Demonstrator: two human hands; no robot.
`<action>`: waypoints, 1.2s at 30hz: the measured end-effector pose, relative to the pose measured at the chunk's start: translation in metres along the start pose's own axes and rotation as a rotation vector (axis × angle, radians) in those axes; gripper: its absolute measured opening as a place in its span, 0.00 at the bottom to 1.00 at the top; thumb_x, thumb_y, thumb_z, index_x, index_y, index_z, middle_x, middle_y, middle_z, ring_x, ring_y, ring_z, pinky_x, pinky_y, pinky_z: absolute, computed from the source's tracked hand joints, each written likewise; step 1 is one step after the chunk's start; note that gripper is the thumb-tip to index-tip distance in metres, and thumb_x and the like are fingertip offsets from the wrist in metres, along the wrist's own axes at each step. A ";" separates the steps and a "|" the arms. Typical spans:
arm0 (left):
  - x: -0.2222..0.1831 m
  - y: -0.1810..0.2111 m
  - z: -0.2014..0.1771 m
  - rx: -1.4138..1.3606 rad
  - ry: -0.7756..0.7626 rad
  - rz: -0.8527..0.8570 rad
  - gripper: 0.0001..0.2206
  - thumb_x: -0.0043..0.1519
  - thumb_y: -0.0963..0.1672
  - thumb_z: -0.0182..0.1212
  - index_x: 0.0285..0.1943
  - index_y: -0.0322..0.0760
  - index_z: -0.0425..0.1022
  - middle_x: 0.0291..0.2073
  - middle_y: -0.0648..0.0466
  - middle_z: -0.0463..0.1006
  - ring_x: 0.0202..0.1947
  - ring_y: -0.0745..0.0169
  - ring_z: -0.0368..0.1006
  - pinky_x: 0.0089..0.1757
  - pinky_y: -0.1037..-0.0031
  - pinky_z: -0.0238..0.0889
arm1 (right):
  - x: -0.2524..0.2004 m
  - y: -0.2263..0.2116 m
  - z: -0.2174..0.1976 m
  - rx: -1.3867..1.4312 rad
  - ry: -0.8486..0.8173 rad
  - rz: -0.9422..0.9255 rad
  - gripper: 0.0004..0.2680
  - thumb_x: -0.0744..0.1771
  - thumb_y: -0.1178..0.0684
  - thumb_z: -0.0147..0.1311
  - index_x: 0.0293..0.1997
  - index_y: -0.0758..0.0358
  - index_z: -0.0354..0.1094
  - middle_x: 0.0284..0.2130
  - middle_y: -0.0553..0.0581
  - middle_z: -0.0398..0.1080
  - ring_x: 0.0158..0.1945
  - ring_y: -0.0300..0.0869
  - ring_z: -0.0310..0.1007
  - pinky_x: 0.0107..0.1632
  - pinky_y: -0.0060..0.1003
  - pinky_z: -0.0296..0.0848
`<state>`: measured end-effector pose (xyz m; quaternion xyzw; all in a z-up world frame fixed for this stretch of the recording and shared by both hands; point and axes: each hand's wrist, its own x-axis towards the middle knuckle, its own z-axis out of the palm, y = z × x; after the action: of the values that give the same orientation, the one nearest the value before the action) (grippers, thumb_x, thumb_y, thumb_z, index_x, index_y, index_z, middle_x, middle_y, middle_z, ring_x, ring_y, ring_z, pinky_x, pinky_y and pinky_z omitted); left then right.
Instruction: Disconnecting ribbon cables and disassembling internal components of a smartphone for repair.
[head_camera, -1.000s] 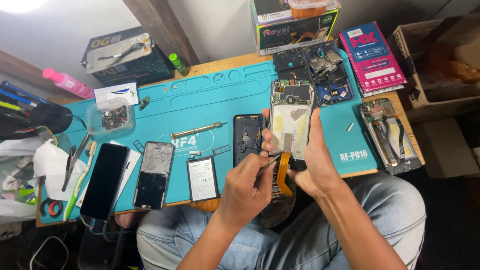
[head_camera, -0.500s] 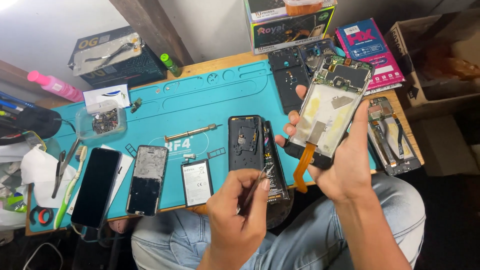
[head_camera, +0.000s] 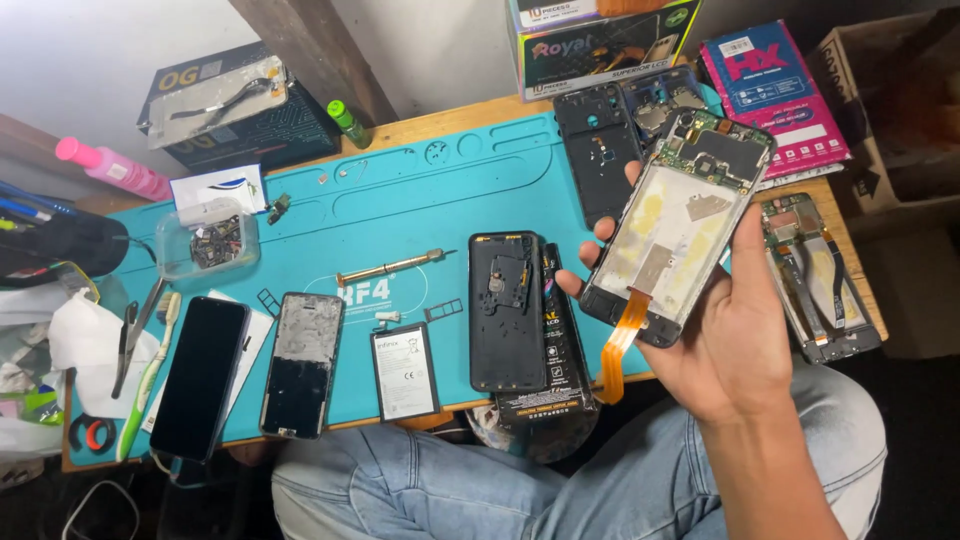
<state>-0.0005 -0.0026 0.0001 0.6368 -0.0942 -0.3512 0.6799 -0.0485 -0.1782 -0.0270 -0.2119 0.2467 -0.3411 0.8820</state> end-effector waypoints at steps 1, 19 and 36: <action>0.001 0.000 0.002 0.029 0.022 0.030 0.12 0.60 0.49 0.67 0.39 0.36 0.83 0.19 0.56 0.76 0.14 0.77 0.57 0.17 0.80 0.40 | 0.001 0.001 0.002 -0.006 0.100 -0.002 0.28 0.71 0.30 0.38 0.76 0.58 0.63 0.51 0.72 0.74 0.53 0.62 0.76 0.62 0.75 0.75; 0.041 -0.034 0.023 0.128 -0.051 0.045 0.07 0.63 0.43 0.73 0.31 0.38 0.84 0.12 0.65 0.56 0.17 0.78 0.52 0.25 0.78 0.49 | 0.005 0.019 -0.016 0.098 -0.246 -0.026 0.29 0.64 0.72 0.52 0.77 0.75 0.52 0.68 0.83 0.64 0.68 0.77 0.67 0.65 0.74 0.72; 0.037 -0.034 0.028 0.210 -0.007 0.106 0.07 0.61 0.43 0.74 0.32 0.38 0.84 0.13 0.65 0.60 0.16 0.78 0.51 0.22 0.77 0.46 | 0.007 0.016 -0.018 -0.026 -0.179 -0.005 0.30 0.61 0.70 0.51 0.76 0.74 0.53 0.69 0.78 0.65 0.66 0.66 0.71 0.62 0.64 0.78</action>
<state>-0.0014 -0.0455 -0.0391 0.6974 -0.1664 -0.3052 0.6268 -0.0465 -0.1762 -0.0521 -0.2535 0.1706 -0.3197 0.8969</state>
